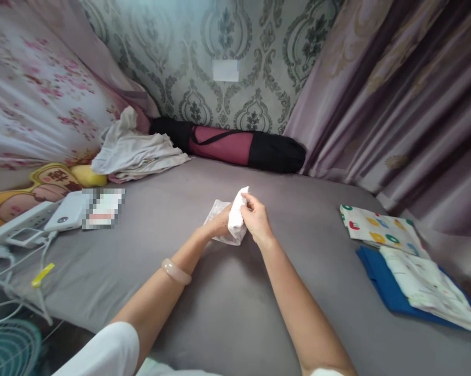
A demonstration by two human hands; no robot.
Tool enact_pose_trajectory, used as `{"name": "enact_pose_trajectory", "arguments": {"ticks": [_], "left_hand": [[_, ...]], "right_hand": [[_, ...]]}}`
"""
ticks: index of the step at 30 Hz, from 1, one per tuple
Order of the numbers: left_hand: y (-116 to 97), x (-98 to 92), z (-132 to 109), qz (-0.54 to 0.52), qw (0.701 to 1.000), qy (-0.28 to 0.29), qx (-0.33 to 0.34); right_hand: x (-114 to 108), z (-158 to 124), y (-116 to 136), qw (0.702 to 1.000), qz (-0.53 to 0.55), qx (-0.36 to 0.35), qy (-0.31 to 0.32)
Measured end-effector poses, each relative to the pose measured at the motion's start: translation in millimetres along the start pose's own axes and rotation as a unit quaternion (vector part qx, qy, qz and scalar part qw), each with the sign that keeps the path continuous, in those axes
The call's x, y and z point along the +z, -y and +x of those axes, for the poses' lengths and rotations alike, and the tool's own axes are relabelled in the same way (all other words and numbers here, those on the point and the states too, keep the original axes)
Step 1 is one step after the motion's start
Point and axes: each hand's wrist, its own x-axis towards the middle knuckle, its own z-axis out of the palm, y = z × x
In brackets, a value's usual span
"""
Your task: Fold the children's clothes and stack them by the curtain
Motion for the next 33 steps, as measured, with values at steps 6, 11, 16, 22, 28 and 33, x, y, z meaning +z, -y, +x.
{"name": "enact_pose_trajectory", "arguments": {"ticks": [6,11,16,22,28,33], "left_hand": [[30.3,-39.1,-14.3,-0.216,0.958,-0.073,-0.171],[39.4,-46.7,-30.6,-0.403,0.871,-0.102,-0.263],[44.4,-45.2,-29.9,-0.436,0.85,-0.118,-0.27],[44.9,-42.9,-30.7,-0.326,0.89,-0.156,-0.279],[48.2,-33.9,-32.6,-0.278,0.926,-0.101,-0.234],[53.2,-24.1,-28.4,-0.187,0.95,-0.126,-0.216]], "right_hand": [[25.8,12.1,-13.7,0.993,-0.112,-0.028,-0.005],[52.3,14.5,-26.6,0.981,-0.182,-0.067,-0.004],[69.0,7.8,-26.0,0.973,-0.217,-0.072,0.002],[63.2,11.7,-32.0,0.987,-0.115,-0.016,0.108],[20.2,27.0,-26.3,0.983,-0.165,-0.075,-0.02],[16.6,17.4,-26.4,0.916,-0.365,-0.167,-0.007]]}}
